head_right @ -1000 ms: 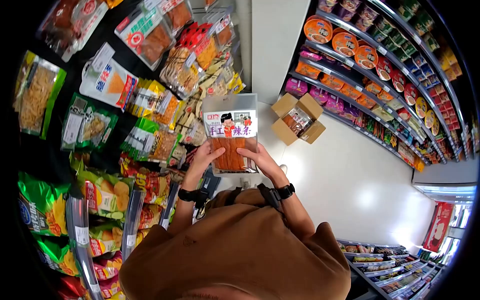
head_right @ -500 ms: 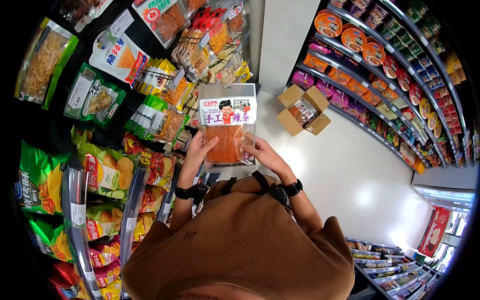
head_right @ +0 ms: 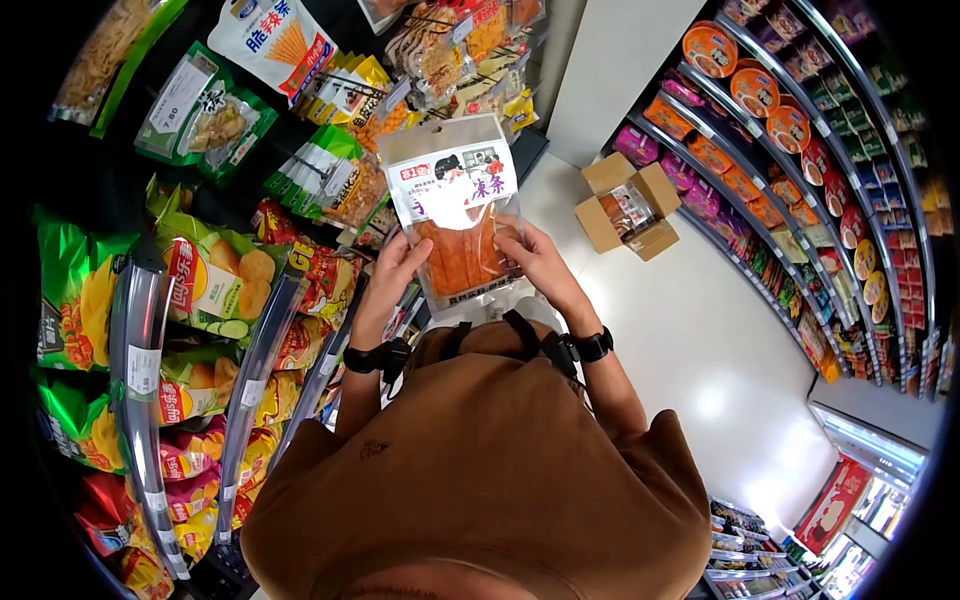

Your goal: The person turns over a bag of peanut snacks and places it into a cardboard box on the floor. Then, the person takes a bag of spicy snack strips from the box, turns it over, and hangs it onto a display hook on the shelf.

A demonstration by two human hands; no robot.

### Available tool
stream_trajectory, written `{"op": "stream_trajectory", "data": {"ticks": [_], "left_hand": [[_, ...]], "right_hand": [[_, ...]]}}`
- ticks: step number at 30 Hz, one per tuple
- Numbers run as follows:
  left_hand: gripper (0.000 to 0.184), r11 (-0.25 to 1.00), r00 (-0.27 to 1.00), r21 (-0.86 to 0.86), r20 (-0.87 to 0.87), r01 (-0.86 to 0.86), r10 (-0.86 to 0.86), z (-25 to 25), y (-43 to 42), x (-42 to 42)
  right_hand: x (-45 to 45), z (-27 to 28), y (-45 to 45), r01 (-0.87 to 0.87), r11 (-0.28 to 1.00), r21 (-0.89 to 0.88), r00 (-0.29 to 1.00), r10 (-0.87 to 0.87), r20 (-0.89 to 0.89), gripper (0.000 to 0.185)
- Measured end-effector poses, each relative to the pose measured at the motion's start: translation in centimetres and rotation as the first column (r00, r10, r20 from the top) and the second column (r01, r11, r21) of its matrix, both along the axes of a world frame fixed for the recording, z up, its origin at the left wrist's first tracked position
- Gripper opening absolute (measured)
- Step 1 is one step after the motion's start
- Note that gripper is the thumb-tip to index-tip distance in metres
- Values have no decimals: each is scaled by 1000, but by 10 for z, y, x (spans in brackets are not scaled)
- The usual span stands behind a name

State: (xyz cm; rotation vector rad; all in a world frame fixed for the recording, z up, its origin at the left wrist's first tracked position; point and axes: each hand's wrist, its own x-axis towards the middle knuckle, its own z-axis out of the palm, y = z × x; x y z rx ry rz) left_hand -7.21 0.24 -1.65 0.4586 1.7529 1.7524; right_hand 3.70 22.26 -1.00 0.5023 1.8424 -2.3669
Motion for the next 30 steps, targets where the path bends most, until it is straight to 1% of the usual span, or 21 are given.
{"op": "stream_trajectory", "data": {"ticks": [3,5,7,8,9,10,11,13,14,15,17,18,19,21,22,23,25,26,27,29,30], "left_hand": [[21,999,1000,-42,-12,-9,8,2,-3,1],[21,999,999,-33,-20,-28,27,3,-2,3],[22,998,999,-29,-25,-48,47,4,-2,7],[22,999,999,-6,-7,-52,52,5,-2,8],[22,998,998,17,10,-55,54,6,-1,8],[23,999,999,0,2,-53,53,9,-2,9],[23,999,999,-3,9,-50,50,12,-1,11],[27,995,992,-68,93,-77,83,22,2,14],[30,998,997,31,48,-58,57,9,4,14],[30,998,997,31,54,-55,53,9,5,15],[31,989,1000,-142,-6,-26,26,16,7,17],[33,992,997,-125,62,-34,42,24,13,22],[33,992,997,-125,64,-30,39,21,16,24],[33,992,999,-127,34,19,-14,14,22,27],[29,998,998,-62,61,-2,6,18,29,32],[29,998,998,-61,62,-2,6,15,31,31],[25,988,983,-114,-138,108,-123,10,33,29],[24,963,981,-203,-52,175,-189,11,30,27],[24,964,981,-204,-52,171,-185,14,31,30],[25,993,994,-59,-36,99,-102,18,35,37],[25,993,994,-59,-35,98,-100,20,35,37]], "right_hand": [[-3,-2,0,-6,1000,-3,1000,6,-3,40],[-3,-6,1,-14,1000,-7,1000,14,-7,39],[-4,-13,1,10,1000,-1,993,-10,-120,39],[-4,-15,2,9,1000,-3,993,-9,-117,39],[-3,-16,3,45,995,88,992,-34,-123,40],[-2,-17,4,83,981,177,990,-61,-129,40],[0,-18,4,85,981,175,990,-65,-122,40],[5,-11,4,145,891,430,985,-91,-146,40],[8,-6,3,142,872,468,988,-95,-123,40],[11,-2,2,142,872,469,988,-98,-117,40],[15,2,0,17,922,387,998,9,-65,39],[17,4,-4,-20,938,347,998,38,-45,44],[18,5,-10,-18,938,347,998,35,-42,44],[21,6,-22,-86,971,224,992,105,-72,55],[23,1,-25,-109,961,254,984,142,-111,69],[25,3,-27,-110,961,255,984,142,-110,69],[29,8,-31,-133,967,218,988,147,-47,79],[29,8,-31,-125,972,197,985,146,-94,83],[30,3,-32,-129,972,196,984,150,-95,83],[31,-10,-30,-54,999,-3,985,53,-163,75],[32,-5,-29,-55,998,-3,985,54,-161,75]]}}
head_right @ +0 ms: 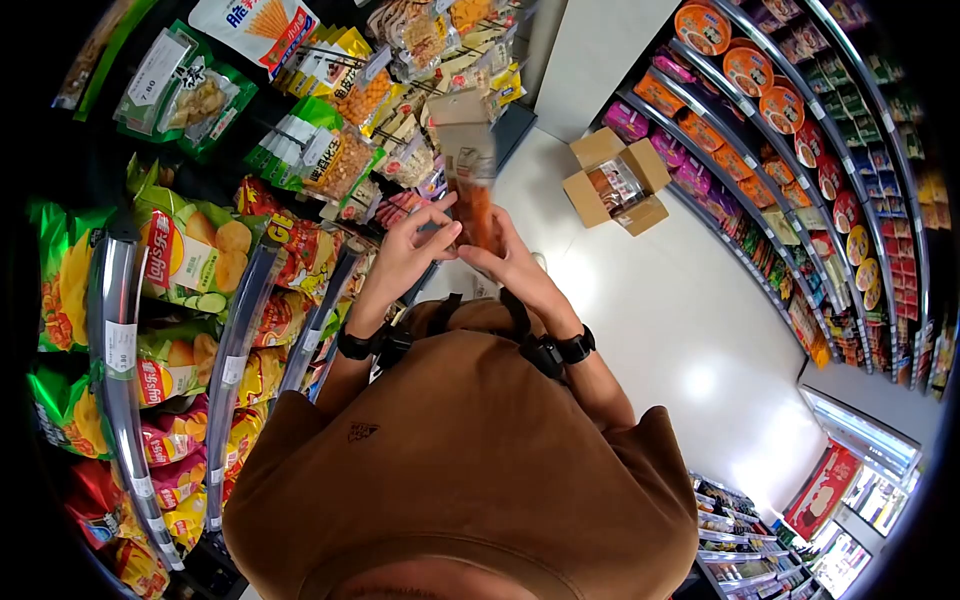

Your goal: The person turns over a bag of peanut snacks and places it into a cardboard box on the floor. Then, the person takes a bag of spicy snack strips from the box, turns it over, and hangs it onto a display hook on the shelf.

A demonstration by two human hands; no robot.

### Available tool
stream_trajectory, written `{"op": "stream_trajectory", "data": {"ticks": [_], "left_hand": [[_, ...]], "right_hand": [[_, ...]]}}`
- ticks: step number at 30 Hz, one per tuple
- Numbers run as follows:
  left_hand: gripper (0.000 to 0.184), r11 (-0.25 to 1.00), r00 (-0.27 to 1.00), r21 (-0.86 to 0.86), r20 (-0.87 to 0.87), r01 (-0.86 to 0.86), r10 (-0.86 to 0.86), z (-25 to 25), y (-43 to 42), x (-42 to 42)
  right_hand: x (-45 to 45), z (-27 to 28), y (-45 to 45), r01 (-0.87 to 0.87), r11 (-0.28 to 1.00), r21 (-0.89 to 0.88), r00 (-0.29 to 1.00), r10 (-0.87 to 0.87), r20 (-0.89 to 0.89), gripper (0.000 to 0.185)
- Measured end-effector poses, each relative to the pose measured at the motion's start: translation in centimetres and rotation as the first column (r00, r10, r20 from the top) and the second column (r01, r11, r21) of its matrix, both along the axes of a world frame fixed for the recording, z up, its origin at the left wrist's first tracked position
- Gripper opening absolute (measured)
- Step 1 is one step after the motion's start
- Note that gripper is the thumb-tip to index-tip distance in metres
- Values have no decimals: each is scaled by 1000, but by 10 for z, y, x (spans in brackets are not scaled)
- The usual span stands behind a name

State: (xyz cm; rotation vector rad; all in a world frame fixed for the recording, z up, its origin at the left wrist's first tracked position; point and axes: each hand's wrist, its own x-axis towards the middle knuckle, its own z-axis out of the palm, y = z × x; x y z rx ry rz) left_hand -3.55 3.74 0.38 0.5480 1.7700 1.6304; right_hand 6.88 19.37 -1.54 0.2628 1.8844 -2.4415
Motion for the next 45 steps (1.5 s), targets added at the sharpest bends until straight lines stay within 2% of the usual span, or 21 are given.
{"op": "stream_trajectory", "data": {"ticks": [2,3,5,9,12,13,15,21,23,24,27,32,36,39,42,45], "left_hand": [[24,993,993,116,116,16,-29,5,1,0],[24,993,992,113,119,18,-31,9,2,0],[16,986,989,140,101,89,-104,17,3,-2],[15,981,986,128,58,147,-155,11,-1,-7],[16,982,997,181,41,54,-63,5,-8,-16],[16,982,997,181,44,55,-64,5,-11,-20],[16,997,1000,81,27,-4,2,8,-17,-27],[19,995,995,46,-34,-94,96,-15,-26,-34],[24,994,996,-79,-65,-73,68,-18,-23,-31],[29,999,995,-17,-95,-39,37,-24,-22,-28],[30,999,996,-54,-85,-2,-3,-34,-23,-19],[36,995,994,-93,-108,-31,20,-34,-34,-18],[37,990,989,-83,-105,-114,105,-38,-45,-12],[38,983,990,-124,-42,-135,131,-35,-52,-8],[30,986,993,-123,26,-113,117,-41,-59,-5],[32,979,995,-180,-15,-98,97,-47,-59,-2]], "right_hand": [[3,13,3,124,976,-180,987,-103,123,61],[5,15,6,128,975,-182,986,-105,127,61],[9,17,10,260,893,-366,933,-136,332,50],[15,19,8,381,839,-388,875,-192,444,45],[15,-4,13,444,817,-368,857,-267,441,46],[15,-3,14,446,816,-368,856,-268,443,46],[14,4,13,405,783,-472,903,-263,338,49],[19,17,5,435,794,-424,873,-258,413,52],[19,12,3,410,795,-446,884,-227,408,52],[19,11,1,396,787,-473,892,-209,400,52],[15,12,-4,364,787,-498,898,-155,411,53],[11,12,-8,308,857,-413,905,-131,404,53],[5,11,-10,235,907,-350,905,-73,419,53],[0,10,-12,171,929,-327,909,-21,417,53],[-3,19,-18,170,932,-319,901,-16,434,50],[-3,8,-13,134,955,-265,899,-5,437,45]]}}
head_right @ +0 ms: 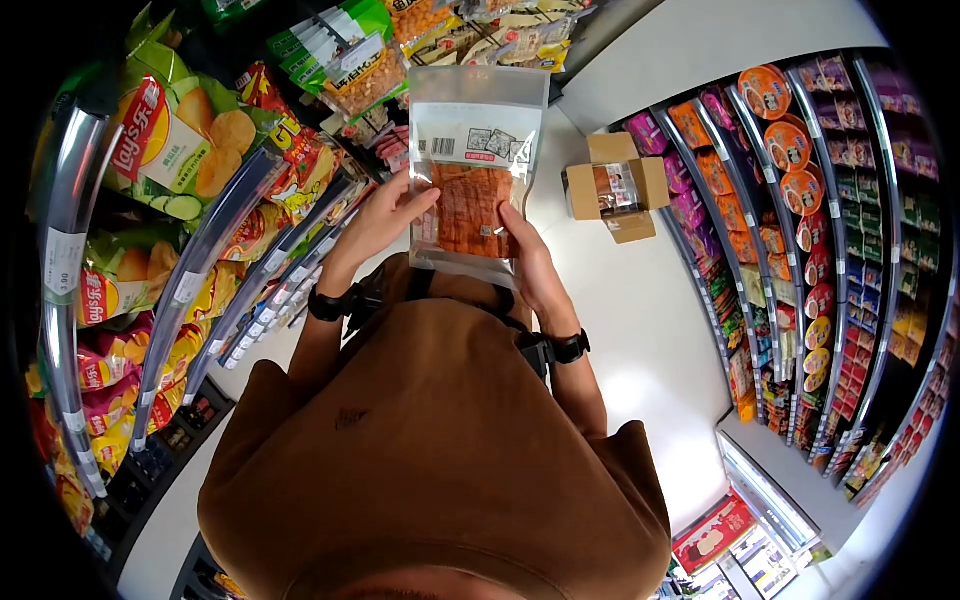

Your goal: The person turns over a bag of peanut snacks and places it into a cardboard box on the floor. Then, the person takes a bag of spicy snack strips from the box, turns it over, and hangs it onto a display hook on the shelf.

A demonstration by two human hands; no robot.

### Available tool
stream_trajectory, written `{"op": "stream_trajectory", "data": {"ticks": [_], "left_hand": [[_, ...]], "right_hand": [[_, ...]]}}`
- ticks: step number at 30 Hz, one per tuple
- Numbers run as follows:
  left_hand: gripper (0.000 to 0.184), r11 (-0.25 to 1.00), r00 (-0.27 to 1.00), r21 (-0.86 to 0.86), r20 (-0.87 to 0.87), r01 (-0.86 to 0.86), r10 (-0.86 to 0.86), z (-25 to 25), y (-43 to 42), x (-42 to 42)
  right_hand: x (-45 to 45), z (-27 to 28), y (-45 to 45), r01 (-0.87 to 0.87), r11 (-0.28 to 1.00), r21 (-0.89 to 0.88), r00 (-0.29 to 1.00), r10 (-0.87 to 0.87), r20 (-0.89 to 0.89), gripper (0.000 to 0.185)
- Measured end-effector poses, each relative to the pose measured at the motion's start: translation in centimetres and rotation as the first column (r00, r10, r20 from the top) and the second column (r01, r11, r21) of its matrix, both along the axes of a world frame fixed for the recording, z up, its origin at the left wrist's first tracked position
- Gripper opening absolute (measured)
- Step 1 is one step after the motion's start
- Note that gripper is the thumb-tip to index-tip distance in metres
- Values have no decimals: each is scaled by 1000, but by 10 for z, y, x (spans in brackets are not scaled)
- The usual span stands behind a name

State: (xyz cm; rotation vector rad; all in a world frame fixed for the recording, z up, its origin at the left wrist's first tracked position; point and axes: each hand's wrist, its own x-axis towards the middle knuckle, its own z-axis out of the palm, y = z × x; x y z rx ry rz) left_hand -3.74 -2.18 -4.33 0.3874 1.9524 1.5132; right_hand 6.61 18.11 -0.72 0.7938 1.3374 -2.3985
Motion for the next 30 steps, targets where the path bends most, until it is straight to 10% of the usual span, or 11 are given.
{"op": "stream_trajectory", "data": {"ticks": [10,30], "left_hand": [[28,998,997,18,-55,59,-58,8,27,2],[27,953,954,157,107,261,-279,29,213,4]], "right_hand": [[8,-13,21,101,994,37,994,-102,31,29],[54,-18,186,320,948,7,942,-317,-108,53]]}}
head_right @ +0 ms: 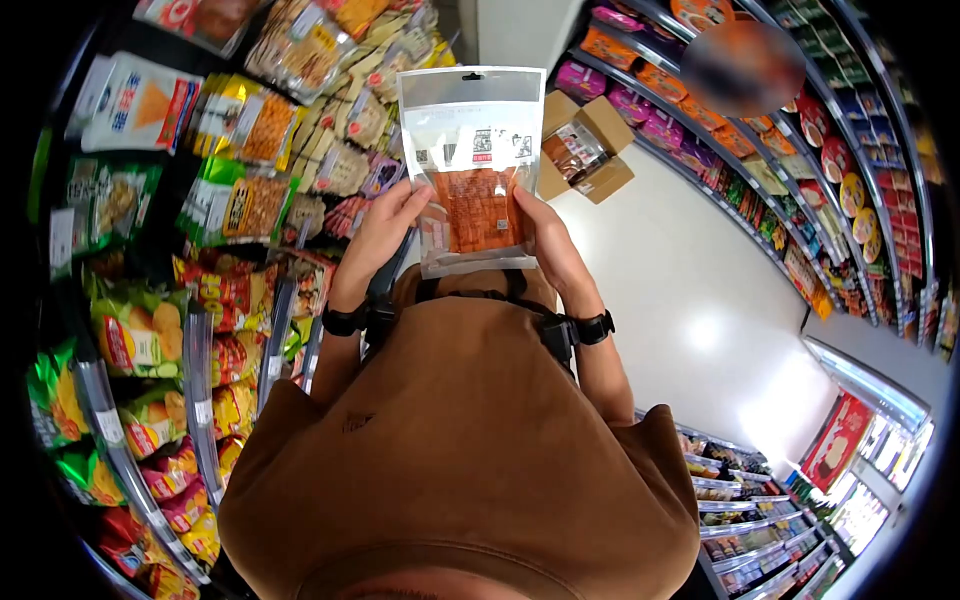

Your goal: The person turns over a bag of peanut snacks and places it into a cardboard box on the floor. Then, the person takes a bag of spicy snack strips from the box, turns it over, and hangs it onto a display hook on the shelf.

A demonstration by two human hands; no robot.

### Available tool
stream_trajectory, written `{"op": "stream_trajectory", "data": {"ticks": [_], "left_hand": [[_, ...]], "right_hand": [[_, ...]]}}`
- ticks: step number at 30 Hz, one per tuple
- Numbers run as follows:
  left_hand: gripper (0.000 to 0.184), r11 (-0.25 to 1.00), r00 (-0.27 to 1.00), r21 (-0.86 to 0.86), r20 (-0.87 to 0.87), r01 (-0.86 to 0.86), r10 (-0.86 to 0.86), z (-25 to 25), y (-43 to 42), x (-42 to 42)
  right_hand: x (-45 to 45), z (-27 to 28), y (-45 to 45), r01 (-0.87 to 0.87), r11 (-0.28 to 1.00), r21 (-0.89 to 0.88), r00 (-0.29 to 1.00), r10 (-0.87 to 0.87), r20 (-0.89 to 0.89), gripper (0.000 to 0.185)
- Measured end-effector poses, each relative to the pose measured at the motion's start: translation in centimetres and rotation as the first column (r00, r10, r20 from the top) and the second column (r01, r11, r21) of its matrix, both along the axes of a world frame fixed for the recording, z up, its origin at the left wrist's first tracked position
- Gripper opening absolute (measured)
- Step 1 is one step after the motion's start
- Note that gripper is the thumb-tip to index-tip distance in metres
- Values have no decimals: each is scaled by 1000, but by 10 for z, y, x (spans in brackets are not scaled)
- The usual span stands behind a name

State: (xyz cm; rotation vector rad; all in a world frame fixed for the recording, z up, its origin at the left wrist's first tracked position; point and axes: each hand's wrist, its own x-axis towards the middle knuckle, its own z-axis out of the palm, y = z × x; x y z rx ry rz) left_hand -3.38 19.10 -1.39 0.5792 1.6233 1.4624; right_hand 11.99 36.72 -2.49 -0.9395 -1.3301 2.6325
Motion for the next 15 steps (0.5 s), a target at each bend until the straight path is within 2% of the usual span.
{"op": "stream_trajectory", "data": {"ticks": [2,4,6,8,10,13,15], "left_hand": [[27,999,998,-10,-23,53,-53,6,28,1],[26,999,999,7,-22,42,-41,9,50,5],[27,998,997,1,-43,66,-66,13,65,8],[29,998,994,9,-94,56,-55,19,82,7],[29,999,998,19,-56,26,-25,26,96,9],[26,999,981,45,-193,20,-11,17,106,7],[24,1000,978,23,-209,-11,16,12,112,5]], "right_hand": [[5,0,23,50,999,20,999,-50,-15,52],[9,7,45,-22,998,67,1000,23,-10,50],[18,13,59,-4,997,77,1000,5,-15,45],[21,9,77,-3,979,205,1000,3,-1,42],[22,12,90,-14,976,217,1000,17,-13,42],[22,5,104,0,962,274,1000,7,-25,40],[20,-1,111,45,956,291,999,-39,-28,40]]}}
